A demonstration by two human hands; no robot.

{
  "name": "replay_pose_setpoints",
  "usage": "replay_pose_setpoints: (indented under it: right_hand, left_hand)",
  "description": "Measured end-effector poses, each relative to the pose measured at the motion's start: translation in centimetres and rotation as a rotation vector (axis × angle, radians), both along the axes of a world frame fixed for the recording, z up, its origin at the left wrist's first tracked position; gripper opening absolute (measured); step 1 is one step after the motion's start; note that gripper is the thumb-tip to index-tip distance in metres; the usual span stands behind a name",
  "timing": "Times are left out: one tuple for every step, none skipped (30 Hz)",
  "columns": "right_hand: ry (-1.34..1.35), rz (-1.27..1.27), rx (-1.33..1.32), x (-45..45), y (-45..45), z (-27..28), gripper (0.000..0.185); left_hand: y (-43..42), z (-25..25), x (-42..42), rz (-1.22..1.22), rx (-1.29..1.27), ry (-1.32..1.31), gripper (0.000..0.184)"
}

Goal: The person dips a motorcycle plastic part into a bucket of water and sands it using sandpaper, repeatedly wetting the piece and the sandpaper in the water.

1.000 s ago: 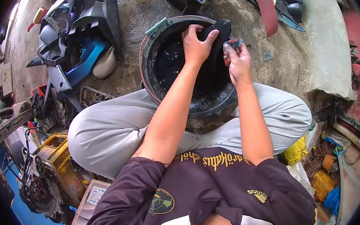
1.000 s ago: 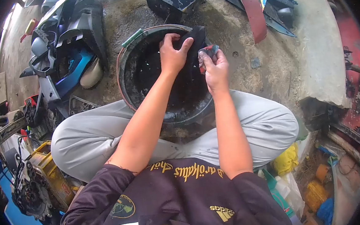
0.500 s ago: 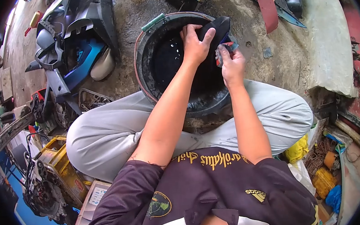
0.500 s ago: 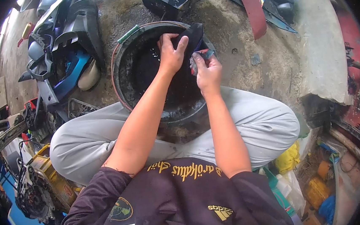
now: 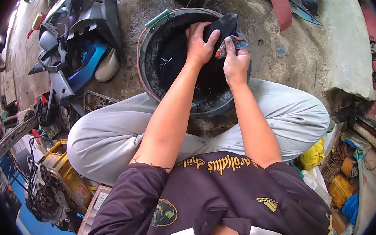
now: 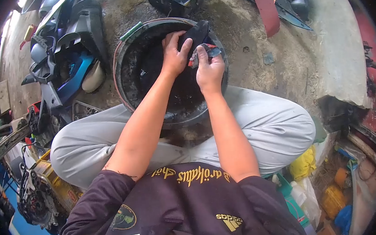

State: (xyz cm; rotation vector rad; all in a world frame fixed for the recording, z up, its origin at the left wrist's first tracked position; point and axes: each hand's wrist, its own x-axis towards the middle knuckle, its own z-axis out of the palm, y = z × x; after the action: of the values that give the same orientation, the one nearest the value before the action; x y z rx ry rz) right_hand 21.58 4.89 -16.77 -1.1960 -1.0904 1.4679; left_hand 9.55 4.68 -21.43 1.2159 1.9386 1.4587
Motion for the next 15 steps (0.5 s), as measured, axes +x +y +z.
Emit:
replay_pose_setpoints:
  right_hand:
    - [-0.013,0.026,0.008,0.1,-0.1,-0.1,0.019]
    - [-0.065,0.057,0.037,0.2,-0.1,-0.2,0.018]
    - [-0.114,0.087,0.068,0.2,-0.1,-0.2,0.017]
    - [-0.161,0.116,0.1,0.1,0.0,-0.1,0.016]
    - [-0.152,0.132,0.104,0.0,-0.2,0.0,0.016]
    - [-0.141,0.148,0.111,-0.2,-0.3,0.2,0.016]
    - [-0.132,0.164,0.12,-0.3,-0.4,0.6,0.015]
    - [-0.11,0.172,0.111,-0.4,-0.5,0.8,0.015]
    - [-0.09,0.182,0.102,-0.4,-0.6,0.8,0.015]
    - [-0.074,0.195,0.094,-0.5,-0.7,0.7,0.015]
    - [-0.078,0.206,0.127,-0.7,-0.7,0.5,0.015]
    - [-0.086,0.217,0.158,-0.9,-0.7,0.0,0.015]
    - [-0.095,0.229,0.188,-1.0,-1.0,-0.1,0.015]
    - [-0.121,0.264,0.177,-0.9,-1.3,-0.2,0.015]
    - [-0.146,0.296,0.167,-1.0,-1.4,0.1,0.016]
  left_hand:
    - [-0.3,-0.1,-0.2,-0.011,0.011,0.01,0.045]
    - [-0.4,-0.2,-0.3,-0.011,-0.003,-0.013,0.045]
    - [-0.4,-0.4,-0.5,-0.012,-0.016,-0.033,0.045]
    - [-0.4,-0.4,-0.9,-0.014,-0.028,-0.051,0.046]
    - [-0.4,-0.4,-1.3,-0.011,-0.053,-0.042,0.046]
    - [-0.3,0.2,-1.9,-0.008,-0.076,-0.032,0.046]
    - [-0.5,0.8,-2.3,-0.004,-0.096,-0.022,0.047]
    - [-0.6,1.4,-2.6,0.001,-0.169,-0.027,0.047]
    - [-0.6,3.8,-3.0,0.009,-0.241,-0.035,0.048]
    - [-0.8,5.4,-3.3,0.02,-0.312,-0.047,0.049]
    - [-0.5,5.9,-3.6,0.083,-0.285,0.06,0.05]
    - [-0.3,7.0,-3.9,0.089,-0.246,0.043,0.05]
    - [-0.1,8.0,-4.3,0.096,-0.208,0.023,0.051]
    - [0.5,8.7,-4.9,0.059,-0.198,0.06,0.048]
    - [1.0,8.7,-5.5,-0.017,-0.169,0.065,0.047]
